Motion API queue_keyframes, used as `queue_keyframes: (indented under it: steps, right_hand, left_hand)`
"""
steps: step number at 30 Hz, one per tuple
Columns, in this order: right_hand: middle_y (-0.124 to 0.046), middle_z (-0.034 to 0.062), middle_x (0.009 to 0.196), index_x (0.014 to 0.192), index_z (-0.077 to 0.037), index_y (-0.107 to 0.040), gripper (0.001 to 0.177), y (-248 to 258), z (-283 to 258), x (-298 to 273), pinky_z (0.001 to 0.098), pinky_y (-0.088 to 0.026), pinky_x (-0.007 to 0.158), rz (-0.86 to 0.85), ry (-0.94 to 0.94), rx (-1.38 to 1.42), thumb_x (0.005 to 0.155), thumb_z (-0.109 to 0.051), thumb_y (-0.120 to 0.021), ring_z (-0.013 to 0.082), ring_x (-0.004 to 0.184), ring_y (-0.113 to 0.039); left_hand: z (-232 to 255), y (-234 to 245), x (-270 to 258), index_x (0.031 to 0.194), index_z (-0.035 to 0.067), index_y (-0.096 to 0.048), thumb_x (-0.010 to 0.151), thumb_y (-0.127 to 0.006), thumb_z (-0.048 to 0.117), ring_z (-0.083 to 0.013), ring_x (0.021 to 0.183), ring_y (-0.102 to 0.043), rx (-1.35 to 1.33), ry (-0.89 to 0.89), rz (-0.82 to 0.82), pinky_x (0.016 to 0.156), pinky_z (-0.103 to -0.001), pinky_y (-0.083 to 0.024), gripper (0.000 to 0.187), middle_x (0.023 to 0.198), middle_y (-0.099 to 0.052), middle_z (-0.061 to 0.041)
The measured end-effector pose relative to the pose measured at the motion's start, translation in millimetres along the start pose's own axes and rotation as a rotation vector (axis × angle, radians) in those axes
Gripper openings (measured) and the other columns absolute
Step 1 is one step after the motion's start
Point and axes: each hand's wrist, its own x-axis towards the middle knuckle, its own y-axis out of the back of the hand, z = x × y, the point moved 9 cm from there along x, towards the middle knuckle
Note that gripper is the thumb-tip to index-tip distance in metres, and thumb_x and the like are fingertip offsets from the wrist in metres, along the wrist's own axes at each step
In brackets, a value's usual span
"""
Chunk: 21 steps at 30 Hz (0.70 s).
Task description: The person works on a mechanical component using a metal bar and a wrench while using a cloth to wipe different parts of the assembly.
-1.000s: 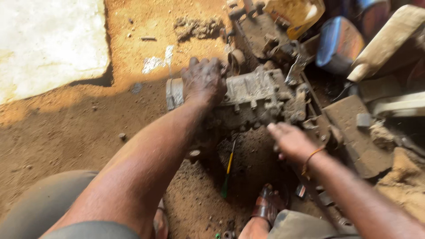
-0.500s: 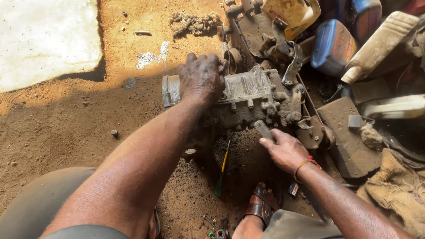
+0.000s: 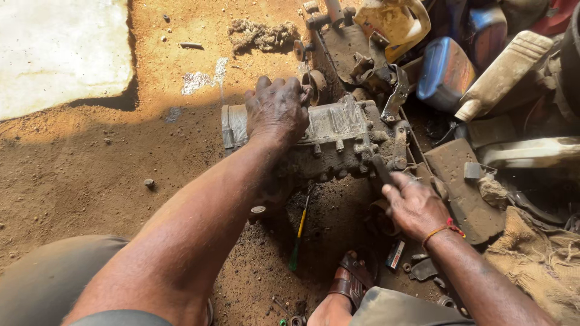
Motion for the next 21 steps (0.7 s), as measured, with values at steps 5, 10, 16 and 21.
queue_keyframes:
  steps: [5,10,16,21]
  right_hand:
    - [-0.074,0.0213,0.104,0.115,-0.013,-0.064,0.036,-3,0,10,0.0576,-0.052,0.091,0.119,0.083,-0.251,0.103,-0.042,-0.047,0.0450,0.105,-0.068]
    - [-0.072,0.0230,0.106,0.119,-0.015,-0.061,0.035,-15,1,26,0.0580,-0.052,0.094,0.123,0.107,-0.320,0.103,-0.041,-0.045,0.0461,0.105,-0.068]
    - [-0.072,0.0212,0.111,0.117,-0.012,-0.067,0.037,-48,36,66,0.0562,-0.052,0.094,0.104,0.151,-0.117,0.100,-0.041,-0.051,0.0451,0.106,-0.067]
    - [-0.073,0.0174,0.109,0.110,-0.016,-0.072,0.030,-123,11,34,0.0530,-0.053,0.095,-0.091,0.585,-0.384,0.087,-0.031,-0.061,0.0398,0.106,-0.068]
  left_hand:
    - [1,-1,3,0.116,0.014,-0.064,0.088,-0.066,0.025,-0.0278,0.115,-0.048,-0.003,-0.031,0.026,0.098,-0.052,-0.035,0.030,0.113,-0.064,-0.010]
    - [-2,-11,4,0.113,0.016,-0.067,0.095,-0.062,0.026,-0.0266,0.115,-0.050,-0.011,0.006,-0.010,0.099,-0.050,-0.037,0.021,0.108,-0.067,-0.008]
    - [0,-11,6,0.112,0.016,-0.067,0.095,-0.063,0.029,-0.0275,0.112,-0.049,-0.016,-0.013,0.004,0.096,-0.048,-0.037,0.021,0.106,-0.068,-0.008]
    - [3,-14,7,0.116,0.012,-0.064,0.095,-0.064,0.031,-0.0317,0.107,-0.051,0.036,-0.041,0.019,0.091,-0.051,-0.040,0.028,0.103,-0.067,-0.014]
